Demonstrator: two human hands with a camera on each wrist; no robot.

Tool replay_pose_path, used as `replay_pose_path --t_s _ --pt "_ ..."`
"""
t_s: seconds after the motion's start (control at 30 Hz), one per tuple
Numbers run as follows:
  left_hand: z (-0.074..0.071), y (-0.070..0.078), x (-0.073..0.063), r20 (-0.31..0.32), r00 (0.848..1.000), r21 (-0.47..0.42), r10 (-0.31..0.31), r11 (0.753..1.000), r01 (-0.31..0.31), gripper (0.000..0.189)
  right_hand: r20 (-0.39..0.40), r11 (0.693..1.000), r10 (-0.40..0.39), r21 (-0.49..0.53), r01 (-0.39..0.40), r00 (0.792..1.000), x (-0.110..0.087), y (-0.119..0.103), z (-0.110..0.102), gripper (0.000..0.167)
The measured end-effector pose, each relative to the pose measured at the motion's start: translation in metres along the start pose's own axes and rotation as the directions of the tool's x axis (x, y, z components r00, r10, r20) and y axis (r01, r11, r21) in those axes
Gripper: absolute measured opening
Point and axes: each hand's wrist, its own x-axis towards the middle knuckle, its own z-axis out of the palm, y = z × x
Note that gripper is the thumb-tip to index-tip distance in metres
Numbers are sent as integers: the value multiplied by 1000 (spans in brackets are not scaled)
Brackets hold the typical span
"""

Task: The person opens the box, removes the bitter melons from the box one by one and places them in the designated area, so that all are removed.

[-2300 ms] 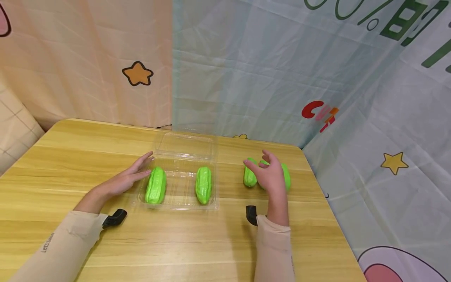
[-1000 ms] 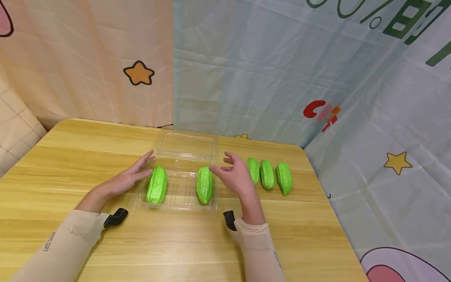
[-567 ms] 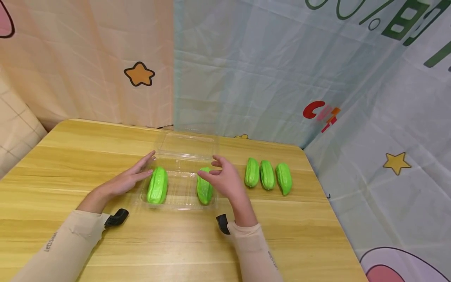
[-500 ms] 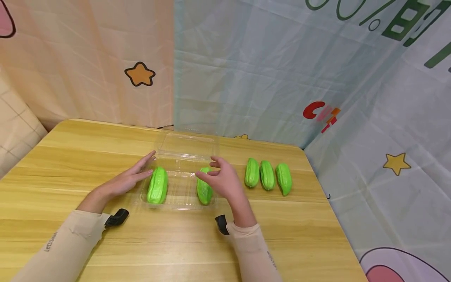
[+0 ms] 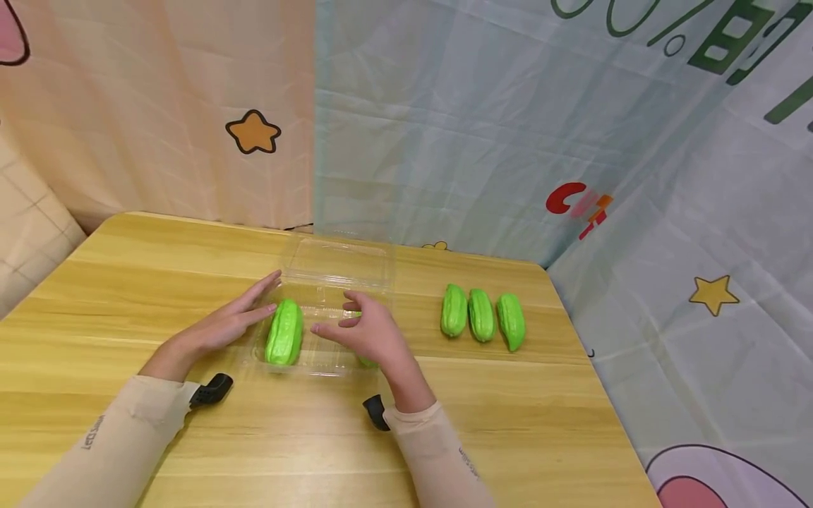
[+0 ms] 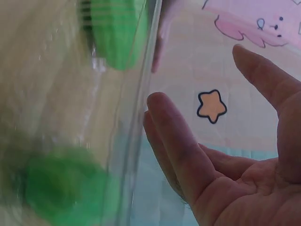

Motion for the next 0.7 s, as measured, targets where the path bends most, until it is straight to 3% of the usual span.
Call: replay_pose_path --t_s 0.27,0.43,0.57,0.7 --pt "-2 1 0 4 1000 2 -11 1000 11 68 51 992 84 -95 -79 995 8 -4 24 89" --pt "-3 1 -1 6 1000 5 -14 1000 14 68 93 988 99 -130 -86 991 16 -2 37 89" --pt "-2 0 -1 11 1000 -5 -12 1000 13 68 96 985 108 -146 -94 989 22 -1 45 90" --pt "-1 -1 0 13 1000 -2 -8 1000 8 69 85 968 129 -227 -107 988 25 -1 51 92"
